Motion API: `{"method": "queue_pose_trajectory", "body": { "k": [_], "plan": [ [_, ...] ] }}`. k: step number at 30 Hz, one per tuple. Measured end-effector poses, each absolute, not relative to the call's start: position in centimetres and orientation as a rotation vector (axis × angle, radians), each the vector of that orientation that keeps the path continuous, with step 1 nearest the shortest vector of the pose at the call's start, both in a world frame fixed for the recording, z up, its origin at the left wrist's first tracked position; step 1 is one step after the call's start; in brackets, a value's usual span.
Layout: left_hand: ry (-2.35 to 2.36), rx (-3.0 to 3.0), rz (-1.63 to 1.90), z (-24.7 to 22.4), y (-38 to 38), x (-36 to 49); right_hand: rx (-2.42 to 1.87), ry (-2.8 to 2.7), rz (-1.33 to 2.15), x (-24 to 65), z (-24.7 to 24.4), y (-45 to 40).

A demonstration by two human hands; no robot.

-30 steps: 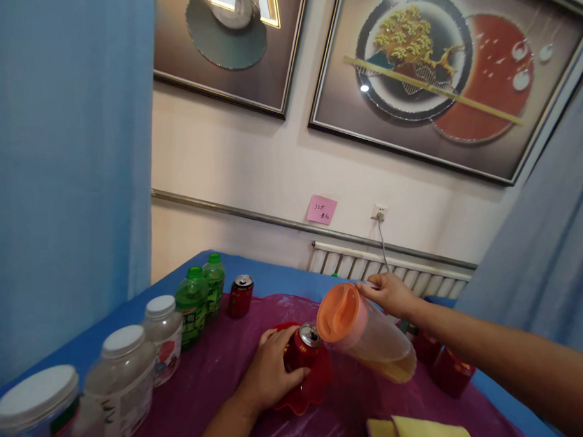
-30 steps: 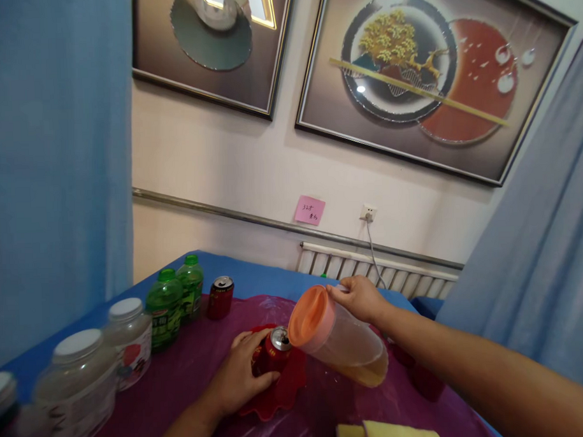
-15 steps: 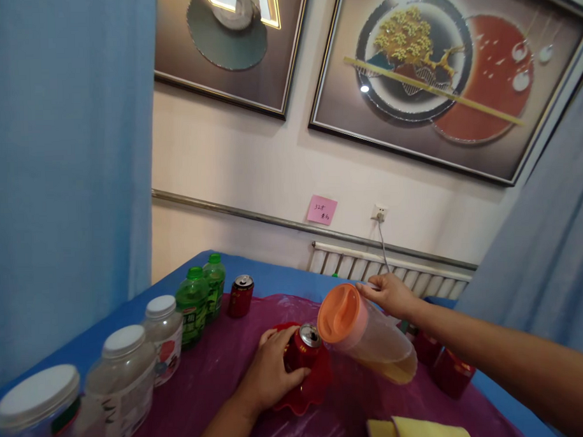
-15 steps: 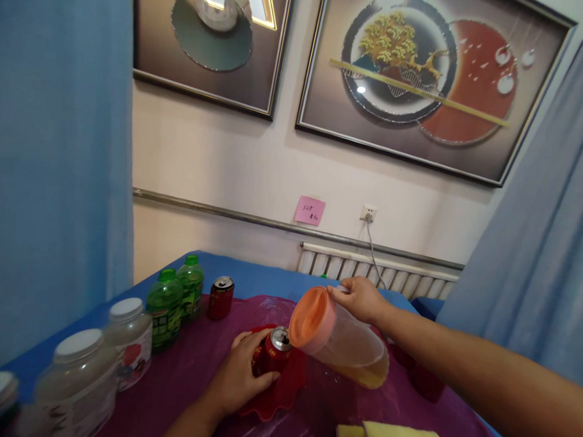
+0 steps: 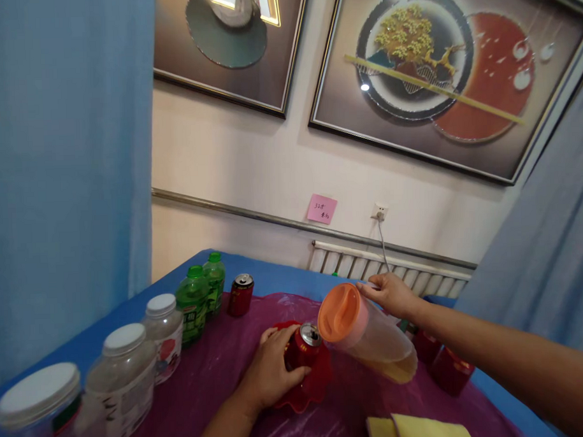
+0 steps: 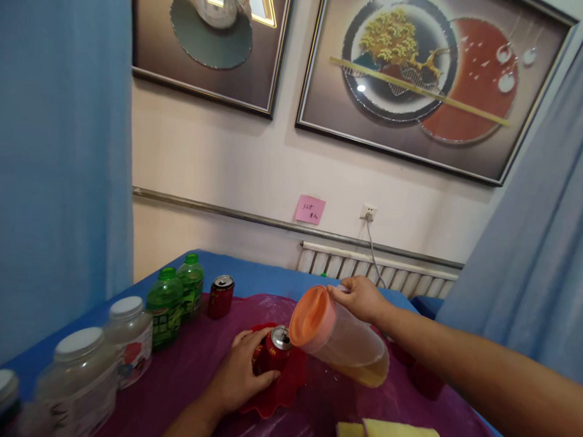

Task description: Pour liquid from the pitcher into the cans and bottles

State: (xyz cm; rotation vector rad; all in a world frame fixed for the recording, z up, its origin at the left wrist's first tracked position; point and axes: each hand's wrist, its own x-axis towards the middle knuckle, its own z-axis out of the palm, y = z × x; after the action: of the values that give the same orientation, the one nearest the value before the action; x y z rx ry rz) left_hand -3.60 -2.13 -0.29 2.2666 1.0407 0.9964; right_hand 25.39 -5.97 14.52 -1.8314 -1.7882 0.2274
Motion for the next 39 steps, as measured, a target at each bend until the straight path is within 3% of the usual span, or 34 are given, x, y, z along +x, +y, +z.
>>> {"method": "queue_pose_trajectory", "body": {
  "k": [39],
  "plan": [
    [1.057,2.254,0.917,-0.13,-2.27,-3.63,-1.844,-1.790,0.220,25.06,14.25,-6.08]
  ]
}}
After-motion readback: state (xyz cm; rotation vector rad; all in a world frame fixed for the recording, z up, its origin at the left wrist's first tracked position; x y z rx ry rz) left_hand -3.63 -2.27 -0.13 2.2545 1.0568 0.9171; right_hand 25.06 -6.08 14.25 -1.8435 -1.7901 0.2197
